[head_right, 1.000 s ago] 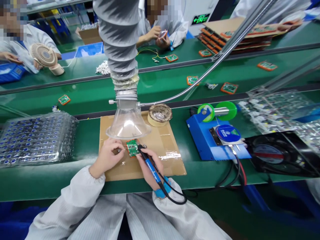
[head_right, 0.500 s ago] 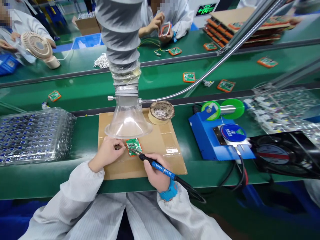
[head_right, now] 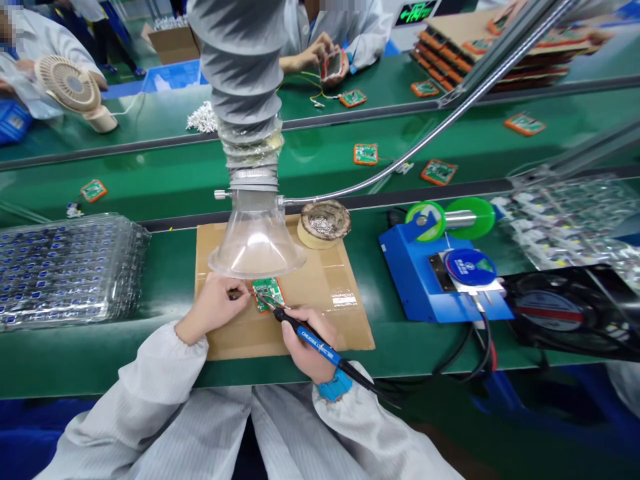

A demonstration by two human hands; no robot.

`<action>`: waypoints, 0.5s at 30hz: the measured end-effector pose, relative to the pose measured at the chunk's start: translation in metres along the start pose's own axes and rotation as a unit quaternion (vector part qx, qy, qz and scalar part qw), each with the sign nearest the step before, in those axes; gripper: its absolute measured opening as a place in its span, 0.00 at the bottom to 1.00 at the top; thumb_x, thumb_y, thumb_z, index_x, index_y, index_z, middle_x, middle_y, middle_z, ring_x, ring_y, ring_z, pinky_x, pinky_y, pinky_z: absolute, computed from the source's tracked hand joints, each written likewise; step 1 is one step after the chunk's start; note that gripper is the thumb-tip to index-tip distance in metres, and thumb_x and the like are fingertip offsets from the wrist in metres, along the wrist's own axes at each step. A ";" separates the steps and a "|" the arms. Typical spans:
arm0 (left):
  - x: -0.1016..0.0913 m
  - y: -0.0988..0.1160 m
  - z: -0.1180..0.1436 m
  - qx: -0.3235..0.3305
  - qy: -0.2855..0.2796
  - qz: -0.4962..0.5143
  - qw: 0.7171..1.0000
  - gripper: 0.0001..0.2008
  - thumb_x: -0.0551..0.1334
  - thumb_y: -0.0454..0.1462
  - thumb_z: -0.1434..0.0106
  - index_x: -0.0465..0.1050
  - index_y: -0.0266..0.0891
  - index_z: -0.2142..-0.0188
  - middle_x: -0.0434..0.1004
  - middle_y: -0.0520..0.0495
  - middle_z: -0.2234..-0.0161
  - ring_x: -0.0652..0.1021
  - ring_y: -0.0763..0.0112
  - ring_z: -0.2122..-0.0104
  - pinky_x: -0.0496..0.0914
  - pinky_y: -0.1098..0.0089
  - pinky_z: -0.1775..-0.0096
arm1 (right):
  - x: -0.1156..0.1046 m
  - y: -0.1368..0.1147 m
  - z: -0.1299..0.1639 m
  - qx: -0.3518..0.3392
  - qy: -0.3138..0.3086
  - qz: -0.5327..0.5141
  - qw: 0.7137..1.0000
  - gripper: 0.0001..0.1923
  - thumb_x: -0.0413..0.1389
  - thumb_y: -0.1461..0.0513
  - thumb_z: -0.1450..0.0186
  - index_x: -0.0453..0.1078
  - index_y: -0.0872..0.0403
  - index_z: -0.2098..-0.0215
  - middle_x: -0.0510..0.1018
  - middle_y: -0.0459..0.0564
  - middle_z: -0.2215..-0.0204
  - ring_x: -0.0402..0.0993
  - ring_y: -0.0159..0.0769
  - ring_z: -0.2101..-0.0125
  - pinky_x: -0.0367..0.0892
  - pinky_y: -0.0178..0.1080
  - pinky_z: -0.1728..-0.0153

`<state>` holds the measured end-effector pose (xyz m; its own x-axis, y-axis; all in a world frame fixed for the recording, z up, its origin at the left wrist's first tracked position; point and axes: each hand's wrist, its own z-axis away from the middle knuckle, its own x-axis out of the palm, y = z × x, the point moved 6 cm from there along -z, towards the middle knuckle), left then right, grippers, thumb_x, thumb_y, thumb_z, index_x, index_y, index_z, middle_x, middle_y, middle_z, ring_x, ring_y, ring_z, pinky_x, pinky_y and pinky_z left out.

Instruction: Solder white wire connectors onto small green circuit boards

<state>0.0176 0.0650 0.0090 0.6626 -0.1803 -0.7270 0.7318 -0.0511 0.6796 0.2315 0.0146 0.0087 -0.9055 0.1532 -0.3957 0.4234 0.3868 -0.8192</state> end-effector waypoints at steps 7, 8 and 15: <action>0.000 0.000 0.000 0.005 0.000 -0.016 1.000 0.10 0.62 0.31 0.41 0.74 0.40 0.78 0.78 0.48 0.70 0.75 0.62 0.62 0.66 0.61 0.55 | 0.000 0.001 0.000 -0.003 0.005 -0.012 1.000 0.03 0.61 0.61 0.34 0.75 0.50 0.61 0.84 0.49 0.68 0.83 0.39 0.68 0.77 0.39 0.67; 0.000 0.000 0.000 0.006 0.000 -0.018 1.000 0.10 0.63 0.32 0.40 0.74 0.40 0.78 0.78 0.48 0.70 0.75 0.62 0.62 0.66 0.61 0.55 | 0.000 0.000 0.000 -0.005 0.003 -0.010 1.000 0.03 0.61 0.61 0.34 0.75 0.50 0.61 0.84 0.49 0.68 0.83 0.38 0.68 0.76 0.38 0.68; -0.001 0.001 0.000 0.006 0.001 -0.018 1.000 0.10 0.63 0.32 0.41 0.74 0.40 0.78 0.78 0.48 0.72 0.74 0.61 0.61 0.66 0.62 0.55 | 0.001 -0.005 -0.001 -0.033 -0.002 -0.007 0.999 0.03 0.61 0.64 0.35 0.74 0.50 0.61 0.82 0.46 0.69 0.81 0.35 0.70 0.74 0.36 0.68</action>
<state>0.0178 0.0648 0.0103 0.6361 -0.1754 -0.7514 0.7534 -0.0691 0.6539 0.2283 0.0137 0.0122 -0.9114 0.1440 -0.3854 0.4073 0.4486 -0.7955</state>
